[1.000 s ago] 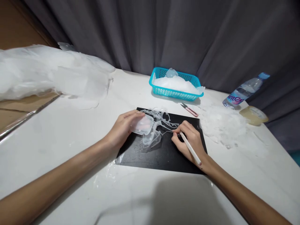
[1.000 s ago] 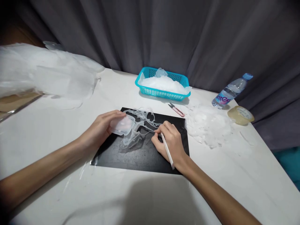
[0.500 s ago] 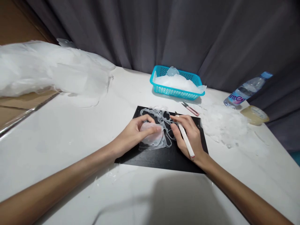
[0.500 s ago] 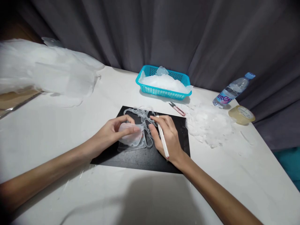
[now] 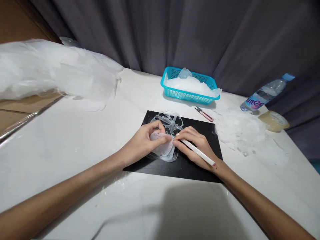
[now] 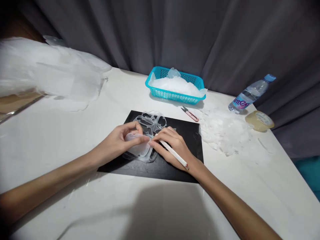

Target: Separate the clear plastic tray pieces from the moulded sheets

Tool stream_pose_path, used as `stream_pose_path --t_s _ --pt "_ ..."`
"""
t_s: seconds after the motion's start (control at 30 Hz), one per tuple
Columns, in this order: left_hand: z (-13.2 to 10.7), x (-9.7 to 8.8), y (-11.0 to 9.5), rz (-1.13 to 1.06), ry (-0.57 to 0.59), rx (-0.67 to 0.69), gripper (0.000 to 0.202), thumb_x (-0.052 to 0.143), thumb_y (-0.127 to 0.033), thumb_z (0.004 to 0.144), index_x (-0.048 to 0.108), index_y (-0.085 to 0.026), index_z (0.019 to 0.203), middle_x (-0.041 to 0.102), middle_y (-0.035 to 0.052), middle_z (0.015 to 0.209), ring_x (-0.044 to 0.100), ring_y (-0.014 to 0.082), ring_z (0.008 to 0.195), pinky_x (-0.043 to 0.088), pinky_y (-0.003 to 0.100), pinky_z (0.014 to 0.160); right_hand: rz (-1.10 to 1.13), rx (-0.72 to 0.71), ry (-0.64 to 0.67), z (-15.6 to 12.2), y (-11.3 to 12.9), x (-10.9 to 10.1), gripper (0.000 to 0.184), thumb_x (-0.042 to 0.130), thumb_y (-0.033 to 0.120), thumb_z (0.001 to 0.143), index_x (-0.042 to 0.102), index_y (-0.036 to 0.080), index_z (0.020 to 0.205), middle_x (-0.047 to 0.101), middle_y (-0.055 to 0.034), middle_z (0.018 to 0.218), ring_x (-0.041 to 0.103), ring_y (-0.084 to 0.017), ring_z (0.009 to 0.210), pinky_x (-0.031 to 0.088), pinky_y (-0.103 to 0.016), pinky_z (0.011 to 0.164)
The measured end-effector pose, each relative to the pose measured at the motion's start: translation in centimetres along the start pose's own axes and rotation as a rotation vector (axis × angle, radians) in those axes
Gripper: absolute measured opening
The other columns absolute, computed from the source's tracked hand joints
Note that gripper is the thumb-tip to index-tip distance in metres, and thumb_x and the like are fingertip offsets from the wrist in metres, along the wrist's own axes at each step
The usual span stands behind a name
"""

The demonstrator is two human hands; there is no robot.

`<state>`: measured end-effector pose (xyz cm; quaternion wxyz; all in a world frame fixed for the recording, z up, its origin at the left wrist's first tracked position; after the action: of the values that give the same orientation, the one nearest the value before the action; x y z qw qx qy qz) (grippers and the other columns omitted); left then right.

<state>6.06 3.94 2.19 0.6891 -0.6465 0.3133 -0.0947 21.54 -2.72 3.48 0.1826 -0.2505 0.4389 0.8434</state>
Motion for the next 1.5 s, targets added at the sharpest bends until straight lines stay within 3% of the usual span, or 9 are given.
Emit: stream_pose_path --t_s 0.23,0.43,0.63,0.87,0.93,1.07,1.2,1.37,1.5 --pt "0.0 1.0 -0.2 -0.026 0.112 0.019 0.038 0.077 -0.044 0.087 0.051 -0.02 0.073 0.053 -0.0036 0.073 0.052 0.0143 0.071 0.039 0.025 0.065 -0.042 -0.01 0.01 -0.5 0.1 0.3 0.009 0.067 0.025 0.101 0.068 0.023 0.092 0.07 -0.0027 0.091 0.064 -0.018 0.086 0.051 -0.036 0.085" --pt "-0.4 0.9 -0.1 0.087 0.121 0.036 0.039 0.069 -0.051 0.094 0.07 -0.02 0.117 0.059 -0.0028 0.071 0.053 0.0151 0.063 0.038 0.026 0.058 -0.065 0.049 -0.019 -0.7 -0.2 0.4 0.006 0.067 0.025 0.1 0.068 0.023 0.094 0.07 -0.003 0.091 0.065 -0.019 0.087 0.051 -0.037 0.088" --pt "-0.7 1.1 0.0 0.183 0.131 0.045 0.034 0.065 -0.051 0.097 0.072 -0.018 0.088 0.069 0.0012 0.081 0.059 0.0163 0.071 0.041 0.026 0.063 -0.12 0.027 -0.032 -0.7 0.3 0.4 0.012 0.064 0.018 0.098 0.065 0.023 0.088 0.067 -0.0015 0.085 0.064 -0.017 0.081 0.05 -0.035 0.081" --pt "-0.6 1.7 1.0 0.11 0.135 -0.024 0.035 0.065 -0.05 0.094 0.066 -0.018 0.083 0.061 -0.0008 0.071 0.056 0.0155 0.065 0.04 0.025 0.057 -0.179 0.015 -0.048 -0.9 0.9 0.6 0.014 0.061 0.014 0.097 0.061 0.023 0.085 0.064 -0.0018 0.084 0.063 -0.018 0.08 0.05 -0.033 0.079" --pt "-0.1 0.6 1.5 0.113 0.054 -0.028 0.032 0.066 -0.047 0.093 0.064 -0.018 0.082 0.059 -0.0013 0.07 0.053 0.0147 0.062 0.038 0.024 0.055 -0.221 0.0 -0.042 -1.0 1.1 0.7 0.015 0.059 0.013 0.097 0.059 0.023 0.085 0.064 -0.002 0.084 0.062 -0.018 0.08 0.05 -0.033 0.079" --pt "1.1 -4.4 1.7 0.07 -0.227 -0.055 0.026 0.067 -0.044 0.092 0.062 -0.019 0.086 0.06 -0.0005 0.072 0.052 0.015 0.063 0.037 0.025 0.056 -0.261 -0.023 -0.063 -1.3 1.4 0.5 0.016 0.059 0.01 0.095 0.059 0.023 0.085 0.062 -0.0015 0.082 0.061 -0.017 0.077 0.05 -0.033 0.077" --pt "1.7 -5.6 -0.1 0.054 -0.06 -0.012 0.031 0.069 -0.049 0.093 0.067 -0.018 0.089 0.061 0.0002 0.075 0.053 0.0145 0.067 0.039 0.025 0.06 -0.155 0.11 -0.137 -1.4 0.3 -0.3 0.012 0.061 0.013 0.096 0.063 0.023 0.09 0.063 -0.0025 0.087 0.063 -0.018 0.082 0.052 -0.032 0.078" --pt "0.8 -2.6 -0.9 -0.04 0.161 0.014 0.029 0.068 -0.048 0.096 0.066 -0.02 0.092 0.062 -0.0012 0.074 0.055 0.0138 0.068 0.04 0.024 0.062 -0.154 0.217 -0.19 -1.6 -1.1 -0.8 0.015 0.063 0.013 0.094 0.069 0.023 0.103 0.068 -0.0051 0.095 0.065 -0.022 0.09 0.054 -0.037 0.084" --pt "0.2 -1.2 -1.0 -0.127 0.184 0.007 0.027 0.068 -0.046 0.097 0.065 -0.019 0.092 0.06 -0.0027 0.069 0.053 0.0126 0.064 0.039 0.024 0.06 -0.164 0.185 -0.219 -1.5 -0.6 -1.0 0.016 0.06 0.011 0.097 0.07 0.022 0.103 0.068 -0.0056 0.094 0.064 -0.022 0.091 0.052 -0.038 0.084"
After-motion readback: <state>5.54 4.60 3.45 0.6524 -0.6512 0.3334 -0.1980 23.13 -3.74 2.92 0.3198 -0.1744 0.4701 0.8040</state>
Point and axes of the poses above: each hand's wrist, its own z-axis towards the middle knuckle, its own x-axis out of the palm, y = z × x, the point moved 7 cm from there along z, towards the middle knuckle
